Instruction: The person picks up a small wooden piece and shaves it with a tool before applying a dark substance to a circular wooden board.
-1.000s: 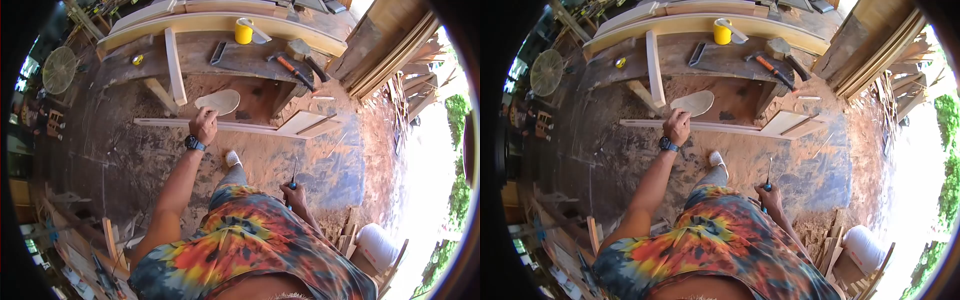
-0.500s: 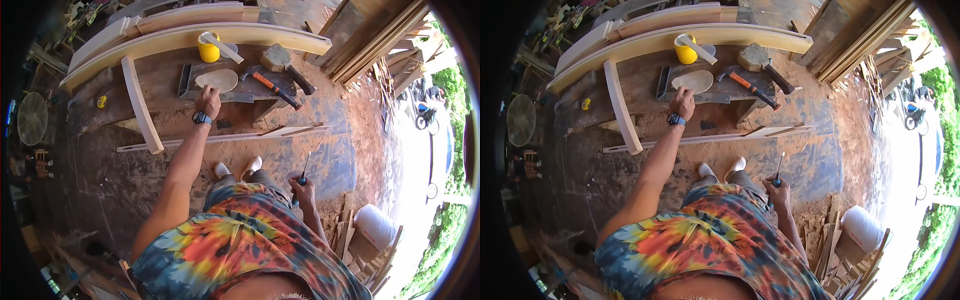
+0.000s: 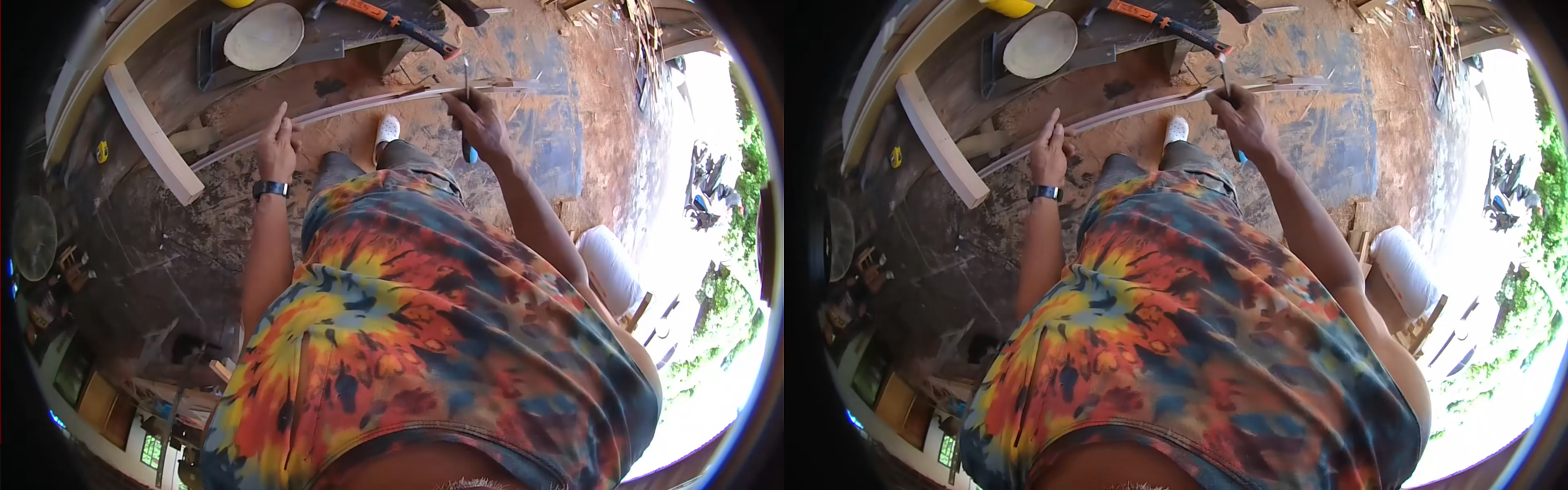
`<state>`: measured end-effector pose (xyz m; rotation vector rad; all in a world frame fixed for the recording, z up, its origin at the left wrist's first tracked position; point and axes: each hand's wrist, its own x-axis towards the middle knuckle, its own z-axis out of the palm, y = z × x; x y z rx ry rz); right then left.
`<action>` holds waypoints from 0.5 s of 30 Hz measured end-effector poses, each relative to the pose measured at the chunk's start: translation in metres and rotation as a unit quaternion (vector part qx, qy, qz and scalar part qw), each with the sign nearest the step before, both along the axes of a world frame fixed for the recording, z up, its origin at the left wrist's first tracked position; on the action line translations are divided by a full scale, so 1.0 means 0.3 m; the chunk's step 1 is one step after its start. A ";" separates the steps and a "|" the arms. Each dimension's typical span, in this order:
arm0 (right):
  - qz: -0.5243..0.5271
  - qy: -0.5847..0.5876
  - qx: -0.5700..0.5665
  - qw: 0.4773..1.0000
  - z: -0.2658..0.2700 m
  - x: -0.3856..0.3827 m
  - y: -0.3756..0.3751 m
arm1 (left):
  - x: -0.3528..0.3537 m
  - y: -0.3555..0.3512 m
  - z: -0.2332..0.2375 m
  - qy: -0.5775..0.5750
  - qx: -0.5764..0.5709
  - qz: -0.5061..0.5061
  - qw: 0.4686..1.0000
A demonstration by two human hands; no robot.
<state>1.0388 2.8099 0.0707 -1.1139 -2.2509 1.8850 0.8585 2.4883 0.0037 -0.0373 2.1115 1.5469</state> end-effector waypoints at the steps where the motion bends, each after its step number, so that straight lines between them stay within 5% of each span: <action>1: 0.026 0.025 -0.008 0.999 0.004 -0.035 0.003 | 0.034 0.011 0.023 0.006 -0.010 -0.017 1.000; 3: 0.098 0.076 -0.034 0.992 0.011 -0.113 -0.011 | 0.072 0.036 0.063 0.012 -0.015 -0.042 0.999; 6: 0.163 0.120 -0.045 0.978 0.076 -0.204 -0.144 | 0.093 0.075 0.081 -0.078 0.150 0.056 0.984; 8: 0.216 0.171 0.075 0.959 0.009 -0.271 -0.248 | 0.046 0.069 0.090 -0.070 0.145 0.046 0.986; 15: 0.151 0.260 0.047 0.952 0.051 -0.457 -0.404 | -0.140 0.083 0.259 -0.044 0.135 0.062 0.988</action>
